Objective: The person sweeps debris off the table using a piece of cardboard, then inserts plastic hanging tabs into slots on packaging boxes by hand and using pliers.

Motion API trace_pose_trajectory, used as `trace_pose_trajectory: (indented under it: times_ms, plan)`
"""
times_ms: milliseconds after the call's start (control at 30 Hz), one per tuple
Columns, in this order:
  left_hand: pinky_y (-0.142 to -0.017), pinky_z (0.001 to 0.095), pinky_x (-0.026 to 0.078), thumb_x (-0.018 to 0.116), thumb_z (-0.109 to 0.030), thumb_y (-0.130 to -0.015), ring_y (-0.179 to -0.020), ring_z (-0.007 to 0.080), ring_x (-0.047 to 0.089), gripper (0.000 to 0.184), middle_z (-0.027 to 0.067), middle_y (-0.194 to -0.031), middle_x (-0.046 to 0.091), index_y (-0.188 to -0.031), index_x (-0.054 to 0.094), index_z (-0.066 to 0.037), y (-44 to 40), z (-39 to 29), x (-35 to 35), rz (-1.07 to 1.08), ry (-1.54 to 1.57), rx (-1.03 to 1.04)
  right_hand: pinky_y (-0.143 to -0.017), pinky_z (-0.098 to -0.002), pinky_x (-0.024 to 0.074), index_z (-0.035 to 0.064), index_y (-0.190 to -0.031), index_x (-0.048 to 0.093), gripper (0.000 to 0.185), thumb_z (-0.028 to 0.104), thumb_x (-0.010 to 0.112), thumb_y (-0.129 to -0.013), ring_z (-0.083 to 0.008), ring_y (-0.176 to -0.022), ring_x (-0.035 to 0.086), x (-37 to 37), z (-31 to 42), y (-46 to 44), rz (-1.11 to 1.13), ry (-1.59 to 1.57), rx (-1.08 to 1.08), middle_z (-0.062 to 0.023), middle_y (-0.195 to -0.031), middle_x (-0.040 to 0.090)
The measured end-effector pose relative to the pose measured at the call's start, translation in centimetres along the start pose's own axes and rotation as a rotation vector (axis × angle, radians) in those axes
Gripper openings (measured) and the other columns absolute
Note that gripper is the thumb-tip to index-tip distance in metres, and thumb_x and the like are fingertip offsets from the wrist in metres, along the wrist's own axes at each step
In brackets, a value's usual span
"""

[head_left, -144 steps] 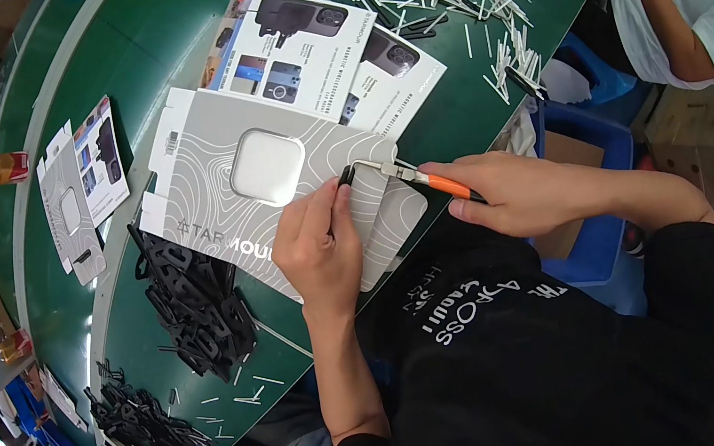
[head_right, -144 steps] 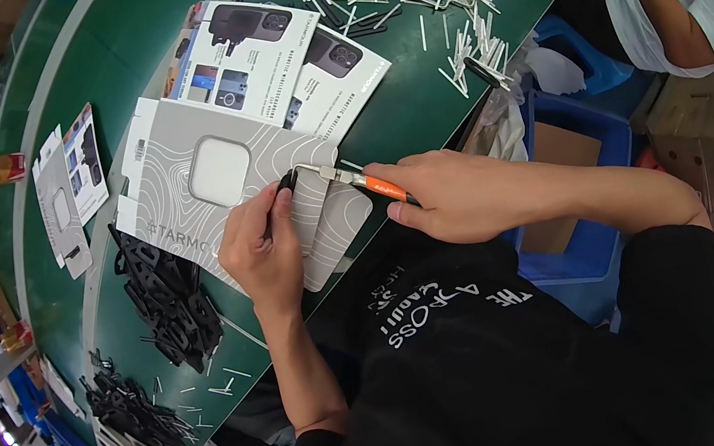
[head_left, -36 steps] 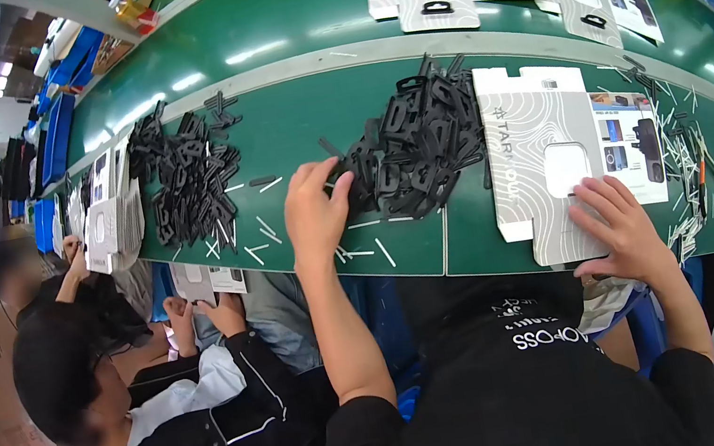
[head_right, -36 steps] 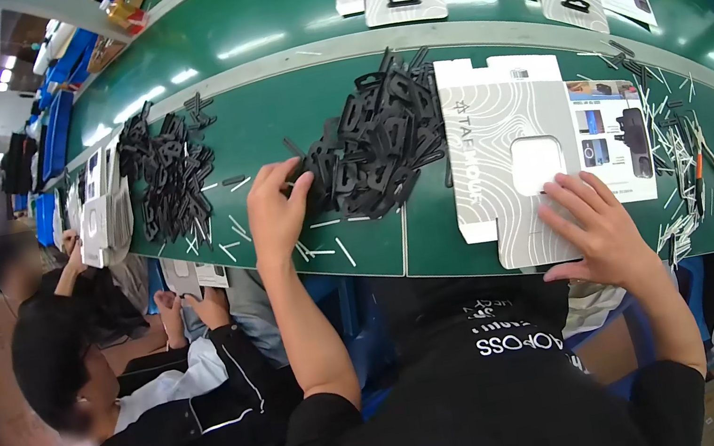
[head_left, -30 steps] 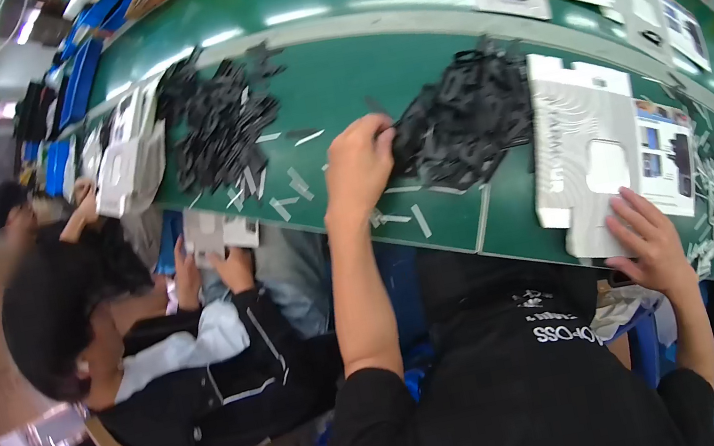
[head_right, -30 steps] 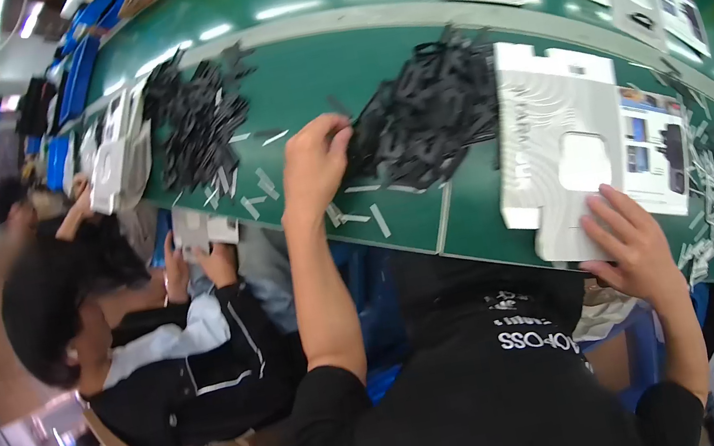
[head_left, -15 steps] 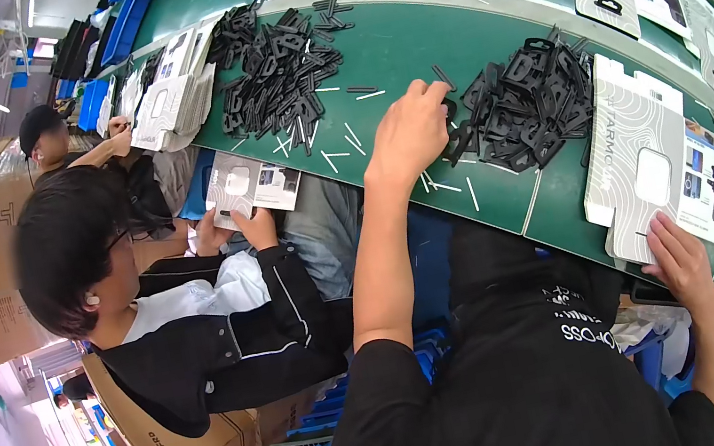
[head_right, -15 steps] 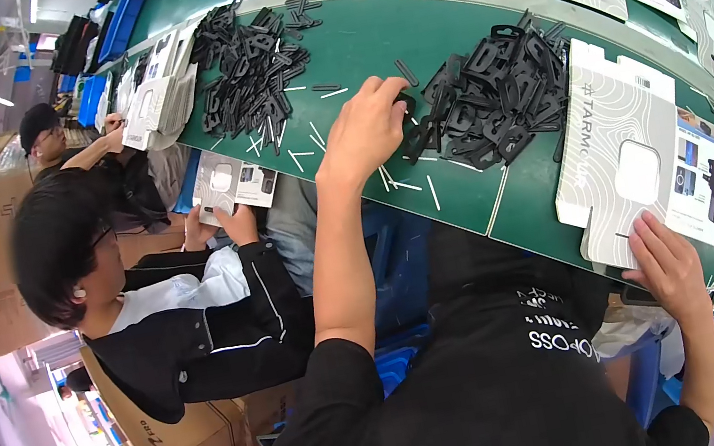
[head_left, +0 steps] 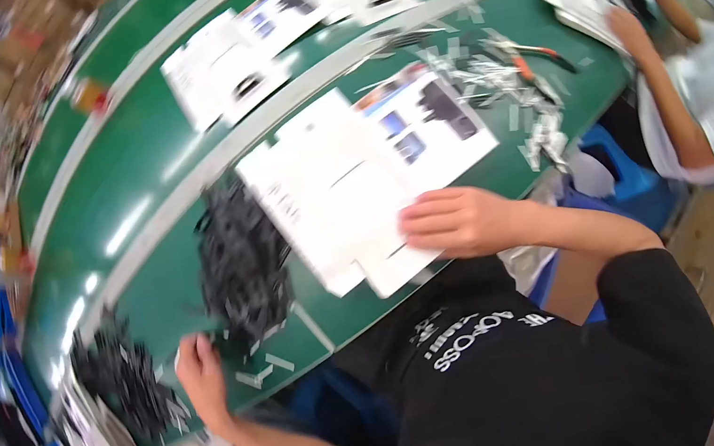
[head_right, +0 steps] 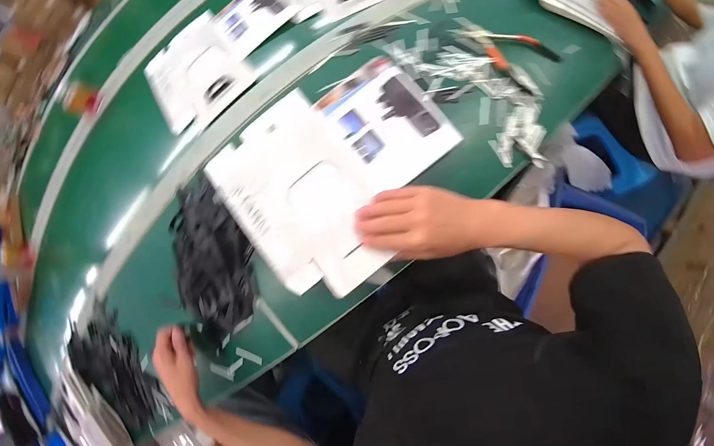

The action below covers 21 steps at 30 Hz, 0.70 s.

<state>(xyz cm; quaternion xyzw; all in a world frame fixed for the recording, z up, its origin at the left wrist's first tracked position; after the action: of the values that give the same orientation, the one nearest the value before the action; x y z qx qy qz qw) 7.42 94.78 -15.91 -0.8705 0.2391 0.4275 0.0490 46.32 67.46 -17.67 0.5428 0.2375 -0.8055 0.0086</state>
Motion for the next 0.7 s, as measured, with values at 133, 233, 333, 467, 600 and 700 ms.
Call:
trace_pose_trajectory:
  times_ms: [133,233,333,467,600,700]
  plan:
    - [-0.065,0.0281,0.045,0.055,-0.013,-0.096,-0.067,0.0148,0.052,0.015,0.0062,-0.079,0.061,-0.098,0.062,0.001,-1.3,0.8,0.5,0.039,0.034,-0.001,-0.105,-0.0379,0.0453,0.0031,-0.109,0.062,0.031,0.019,0.066,-0.083,-0.0262,-0.119,0.058,1.0,-0.2,0.3,-0.110,0.031,-0.071,-0.0092,-0.123,0.062]
    - [-0.066,0.0266,0.044,0.057,-0.013,-0.096,-0.067,0.0134,0.051,0.014,0.0048,-0.079,0.060,-0.097,0.061,0.000,-1.4,0.9,0.7,-0.007,0.035,0.091,-0.105,-0.0393,0.0474,0.0004,-0.112,0.062,0.033,0.019,0.066,-0.086,-0.0287,-0.119,0.060,2.1,-0.6,0.7,-0.163,-0.007,-0.110,-0.0119,-0.125,0.062]
    - [-0.065,0.0260,0.043,0.058,-0.014,-0.095,-0.067,0.0127,0.050,0.014,0.0044,-0.079,0.060,-0.097,0.061,0.000,-1.7,0.8,0.3,0.029,-0.003,0.069,-0.104,-0.0397,0.0483,0.0008,-0.112,0.062,0.033,0.022,0.067,-0.086,-0.0288,-0.117,0.060,2.0,-0.2,0.2,-0.158,-0.070,-0.075,-0.0127,-0.125,0.062]
    - [-0.064,0.0254,0.042,0.059,-0.015,-0.095,-0.066,0.0118,0.049,0.014,0.0037,-0.077,0.059,-0.095,0.061,0.000,-2.0,0.3,0.1,0.036,-0.043,0.013,-0.090,-0.0385,0.0540,0.0034,-0.105,0.064,0.033,0.027,0.072,-0.085,-0.0282,-0.101,0.065,-1.7,-0.3,0.3,-0.310,-0.168,-0.021,-0.0127,-0.110,0.066]
    - [-0.063,0.0249,0.041,0.060,-0.016,-0.096,-0.065,0.0111,0.047,0.016,0.0029,-0.075,0.057,-0.094,0.060,-0.001,-1.1,0.0,0.2,0.001,-0.040,-0.024,-0.069,-0.0347,0.0507,0.0043,-0.097,0.065,0.021,0.010,0.071,-0.078,-0.0259,-0.078,0.062,-7.4,-5.7,5.2,-0.459,0.218,0.460,-0.0093,-0.091,0.067]
    - [-0.062,0.0248,0.040,0.061,-0.017,-0.096,-0.063,0.0111,0.047,0.016,0.0024,-0.074,0.057,-0.093,0.060,-0.001,-1.1,-0.5,0.5,-0.021,-0.061,-0.019,-0.071,-0.0375,0.0511,0.0017,-0.104,0.060,0.027,0.007,0.067,-0.079,-0.0310,-0.078,0.062,-8.6,-9.4,8.4,-0.349,0.413,0.752,-0.0133,-0.092,0.067]
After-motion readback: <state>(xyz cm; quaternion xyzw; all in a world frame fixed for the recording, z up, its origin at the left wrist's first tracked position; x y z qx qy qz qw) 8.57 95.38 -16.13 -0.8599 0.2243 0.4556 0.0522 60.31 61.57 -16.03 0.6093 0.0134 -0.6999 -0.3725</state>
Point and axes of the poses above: each hand's wrist, its own y-axis away from the middle knuckle, its own x-axis out of the palm, z = x × y, the point moved 1 cm from there along -y, towards the middle knuckle
